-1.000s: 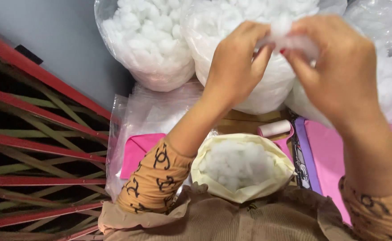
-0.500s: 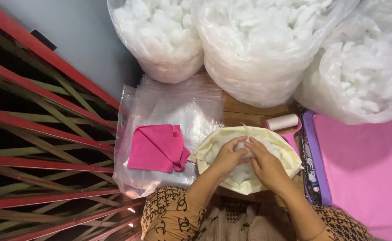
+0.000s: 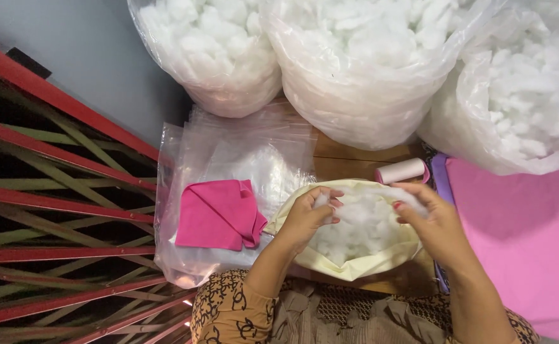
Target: Stuffing a white fabric pillowcase with loose fiberfill from large bags.
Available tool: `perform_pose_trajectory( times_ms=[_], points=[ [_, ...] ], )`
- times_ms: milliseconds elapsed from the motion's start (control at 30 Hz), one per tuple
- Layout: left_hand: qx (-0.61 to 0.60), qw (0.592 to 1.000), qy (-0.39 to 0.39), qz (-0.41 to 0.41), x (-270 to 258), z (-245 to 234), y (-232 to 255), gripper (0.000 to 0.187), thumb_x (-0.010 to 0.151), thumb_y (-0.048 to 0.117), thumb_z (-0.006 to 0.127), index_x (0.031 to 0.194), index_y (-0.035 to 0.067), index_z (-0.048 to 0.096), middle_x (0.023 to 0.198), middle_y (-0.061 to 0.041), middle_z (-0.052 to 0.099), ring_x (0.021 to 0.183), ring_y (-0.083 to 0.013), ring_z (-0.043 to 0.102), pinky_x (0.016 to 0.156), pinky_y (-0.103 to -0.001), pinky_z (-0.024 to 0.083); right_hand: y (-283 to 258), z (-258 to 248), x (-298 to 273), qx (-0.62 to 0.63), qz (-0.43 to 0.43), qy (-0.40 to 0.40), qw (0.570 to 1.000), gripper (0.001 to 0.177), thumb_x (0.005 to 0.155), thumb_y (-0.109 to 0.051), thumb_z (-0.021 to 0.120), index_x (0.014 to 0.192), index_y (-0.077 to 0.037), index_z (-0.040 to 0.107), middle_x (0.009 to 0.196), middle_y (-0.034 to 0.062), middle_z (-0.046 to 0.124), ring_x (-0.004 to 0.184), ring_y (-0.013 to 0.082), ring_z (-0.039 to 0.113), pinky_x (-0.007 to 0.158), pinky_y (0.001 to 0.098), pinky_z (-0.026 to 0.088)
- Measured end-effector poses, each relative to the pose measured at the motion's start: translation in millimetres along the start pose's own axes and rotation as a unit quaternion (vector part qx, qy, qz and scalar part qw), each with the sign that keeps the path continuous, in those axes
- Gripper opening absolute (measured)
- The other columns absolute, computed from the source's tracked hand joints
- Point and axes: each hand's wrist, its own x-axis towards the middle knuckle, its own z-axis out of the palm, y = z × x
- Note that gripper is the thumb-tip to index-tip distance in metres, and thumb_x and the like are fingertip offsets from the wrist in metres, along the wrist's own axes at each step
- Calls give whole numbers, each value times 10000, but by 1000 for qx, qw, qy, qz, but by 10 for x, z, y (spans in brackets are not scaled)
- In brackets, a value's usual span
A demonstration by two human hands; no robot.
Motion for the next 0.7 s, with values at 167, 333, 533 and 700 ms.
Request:
perform_pose_trajectory(
  times_ms=[167,333,533,700],
  points=[
    [-21,999,-33,-15,-58,64,-87,382,803,-46,611,1175,14,676,1016,-96,634,869,-139,682,804,-262,631,127,358,-25,-143,-81,-135,977,655,715,-262,887,1339,-220,693,1412,154,620,1313,399,581,1093,520,426],
    [-4,1000,-8,-7,-59,-66,-37,268,835,-25,677,1102,-36,689,946,-136,671,855,-171,713,830,-279,641,154,172,18,-33,22,-42,998,187,803,-32,811,986,-71,808,823,109,730,638,206,696,655,321,563],
    [-35,999,18,21,-156,-284,149,181,845,-11,694,1021,15,661,1042,-119,654,937,-213,665,903,-312,600,-24,-177,3,47,70,-10,996,288,872,58,700,1158,40,720,928,169,738,785,207,654,691,286,524],
    [-33,992,109,60,-136,-433,169,193,865,-51,652,1046,10,678,974,-122,675,825,-169,669,772,-253,581,136,-572,12,200,4,-11,980,171,914,-16,671,1085,-28,682,1061,105,704,789,122,644,739,198,569]
  ],
)
